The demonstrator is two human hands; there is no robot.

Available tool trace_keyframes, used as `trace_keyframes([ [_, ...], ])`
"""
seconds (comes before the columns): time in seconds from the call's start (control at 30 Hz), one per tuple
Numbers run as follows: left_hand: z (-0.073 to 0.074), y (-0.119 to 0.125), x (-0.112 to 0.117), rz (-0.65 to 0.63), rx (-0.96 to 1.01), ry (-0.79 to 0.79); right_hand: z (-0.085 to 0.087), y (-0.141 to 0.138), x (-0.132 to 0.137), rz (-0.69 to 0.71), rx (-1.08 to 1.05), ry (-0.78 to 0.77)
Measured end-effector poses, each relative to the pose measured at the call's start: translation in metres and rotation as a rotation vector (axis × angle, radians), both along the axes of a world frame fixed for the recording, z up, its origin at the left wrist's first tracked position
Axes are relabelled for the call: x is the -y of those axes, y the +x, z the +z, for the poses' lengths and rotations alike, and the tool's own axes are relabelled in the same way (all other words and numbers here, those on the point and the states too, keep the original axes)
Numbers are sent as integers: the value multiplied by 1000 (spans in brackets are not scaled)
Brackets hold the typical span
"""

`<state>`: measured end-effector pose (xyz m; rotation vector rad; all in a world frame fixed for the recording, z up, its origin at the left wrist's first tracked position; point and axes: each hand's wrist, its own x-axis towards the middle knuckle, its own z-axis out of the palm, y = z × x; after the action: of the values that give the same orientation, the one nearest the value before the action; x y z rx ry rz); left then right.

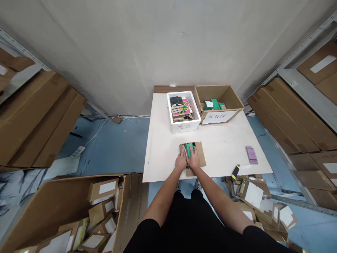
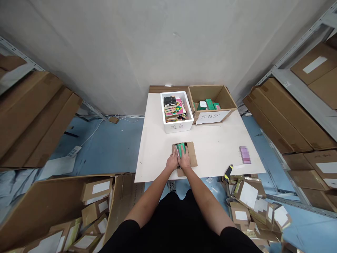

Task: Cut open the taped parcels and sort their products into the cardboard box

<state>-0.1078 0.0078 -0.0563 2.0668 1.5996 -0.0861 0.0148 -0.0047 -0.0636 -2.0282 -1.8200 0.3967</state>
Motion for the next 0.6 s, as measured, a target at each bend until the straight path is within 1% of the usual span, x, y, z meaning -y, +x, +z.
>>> trace_keyframes([
  [0.07,2,0,-2,-16,-14,-34,-2,2,1,-13,-8,9],
  [0.17,4,-7,-5,-69,3,-80,-1,3,4,-25,-32,44],
  [0.27,6,-18,-8,-134,99,-93,2,4,10,-37,-50,32],
  [0.33,8,-24,-8,-145,183,-70,6,5,13,-46,-56,0],
  [0.4,8,-27,-7,-86,257,-15,10,6,12,-48,-60,-35],
  [0.47,7,-27,-7,38,314,-6,16,6,9,-32,-60,-71],
  [0.53,4,-27,-7,155,354,-84,22,5,6,-11,-48,-105],
  [0.6,2,-26,-9,223,370,-176,29,3,3,7,-33,-129],
])
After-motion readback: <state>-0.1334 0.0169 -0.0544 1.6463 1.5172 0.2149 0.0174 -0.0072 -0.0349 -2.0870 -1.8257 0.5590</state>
